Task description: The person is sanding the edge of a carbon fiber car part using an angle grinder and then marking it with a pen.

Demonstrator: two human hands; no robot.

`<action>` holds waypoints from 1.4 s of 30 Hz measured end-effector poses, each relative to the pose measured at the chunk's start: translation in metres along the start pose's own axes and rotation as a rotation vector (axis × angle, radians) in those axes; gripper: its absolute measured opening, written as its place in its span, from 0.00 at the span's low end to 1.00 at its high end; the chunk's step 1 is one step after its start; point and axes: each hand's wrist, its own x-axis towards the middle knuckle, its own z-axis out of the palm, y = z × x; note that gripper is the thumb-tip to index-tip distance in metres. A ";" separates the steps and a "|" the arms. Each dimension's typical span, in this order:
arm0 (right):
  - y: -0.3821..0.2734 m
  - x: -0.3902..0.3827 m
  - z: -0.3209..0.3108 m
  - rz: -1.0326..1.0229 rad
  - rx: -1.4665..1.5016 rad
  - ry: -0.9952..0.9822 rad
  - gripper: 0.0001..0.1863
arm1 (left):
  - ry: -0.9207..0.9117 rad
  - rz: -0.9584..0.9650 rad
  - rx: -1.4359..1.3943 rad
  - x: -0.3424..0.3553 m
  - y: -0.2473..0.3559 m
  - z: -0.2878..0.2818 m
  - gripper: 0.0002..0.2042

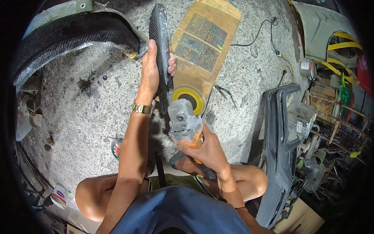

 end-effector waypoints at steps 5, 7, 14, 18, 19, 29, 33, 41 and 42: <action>-0.001 -0.001 0.001 0.012 0.043 0.004 0.36 | -0.004 0.002 -0.010 0.000 0.001 0.001 0.28; -0.001 -0.001 -0.001 0.010 0.062 0.005 0.37 | -0.005 -0.011 0.055 -0.001 0.002 0.001 0.32; -0.002 0.000 0.001 0.032 -0.013 -0.002 0.37 | 0.001 0.005 0.014 0.000 0.001 0.001 0.28; -0.007 0.000 -0.001 0.006 0.025 -0.003 0.37 | 0.011 -0.005 0.018 0.000 0.001 0.001 0.28; -0.006 0.000 -0.002 0.007 0.025 -0.003 0.37 | 0.010 -0.003 0.021 0.001 0.001 0.002 0.28; -0.006 0.002 0.000 0.005 0.010 -0.009 0.37 | 0.008 -0.024 0.063 -0.001 0.003 0.002 0.32; -0.002 0.002 -0.002 0.015 0.059 0.000 0.37 | 0.004 0.000 0.013 0.000 0.000 0.001 0.29; -0.009 0.002 -0.003 0.039 0.030 -0.014 0.37 | 0.009 -0.001 0.016 0.000 0.000 -0.001 0.29; -0.009 0.002 -0.004 0.034 0.051 -0.011 0.37 | 0.004 -0.001 0.015 0.000 0.000 -0.002 0.29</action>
